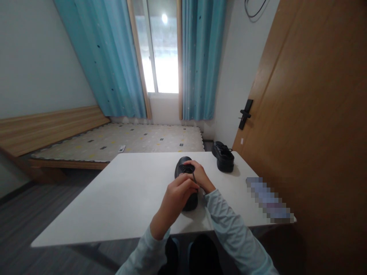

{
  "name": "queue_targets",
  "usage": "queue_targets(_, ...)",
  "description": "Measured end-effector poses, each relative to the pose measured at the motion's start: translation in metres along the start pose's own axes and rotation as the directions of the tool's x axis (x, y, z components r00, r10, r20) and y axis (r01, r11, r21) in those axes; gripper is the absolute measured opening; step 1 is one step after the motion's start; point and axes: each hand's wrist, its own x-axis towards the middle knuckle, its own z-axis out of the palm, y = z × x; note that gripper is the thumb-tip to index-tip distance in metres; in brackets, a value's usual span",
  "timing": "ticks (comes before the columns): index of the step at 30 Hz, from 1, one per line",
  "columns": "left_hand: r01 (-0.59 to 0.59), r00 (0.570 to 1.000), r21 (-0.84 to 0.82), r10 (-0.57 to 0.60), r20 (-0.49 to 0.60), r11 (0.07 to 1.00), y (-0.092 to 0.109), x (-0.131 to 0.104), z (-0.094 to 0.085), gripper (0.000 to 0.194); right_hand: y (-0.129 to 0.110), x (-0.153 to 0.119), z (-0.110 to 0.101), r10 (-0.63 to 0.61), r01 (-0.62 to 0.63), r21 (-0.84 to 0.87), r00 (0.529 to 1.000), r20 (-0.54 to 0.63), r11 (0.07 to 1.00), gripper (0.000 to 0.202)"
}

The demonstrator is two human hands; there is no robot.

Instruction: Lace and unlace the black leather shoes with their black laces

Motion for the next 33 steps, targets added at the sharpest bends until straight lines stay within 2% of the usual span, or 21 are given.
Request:
queue_targets(4,-0.071,0.997,0.089,0.072,-0.007,0.994,0.005,-0.005,0.002,0.018,0.000,-0.001,0.002,-0.026,0.025,-0.011,1.000,-0.002,1.000,0.044)
queue_targets(12,-0.127,0.988,0.106,0.135,-0.073,0.986,0.015,-0.009,0.002,0.017,0.001,-0.002,0.006,-0.029,0.028,-0.032,0.999,-0.018,0.999,0.048)
queue_targets(21,-0.167,0.983,0.126,0.175,-0.048,0.978,0.022,-0.020,0.004,0.015,0.001,0.000,0.007,-0.043,0.043,-0.076,0.999,0.004,0.996,0.046)
queue_targets(29,-0.135,0.989,0.144,0.142,-0.040,0.980,0.026,-0.021,-0.002,0.016,0.000,-0.001,0.008,-0.024,0.024,-0.080,1.000,0.001,0.997,0.048)
queue_targets(33,-0.071,0.991,0.151,0.087,-0.098,0.986,0.025,-0.013,-0.009,0.014,0.000,-0.001,0.009,-0.013,0.014,-0.073,1.000,0.004,0.997,0.048)
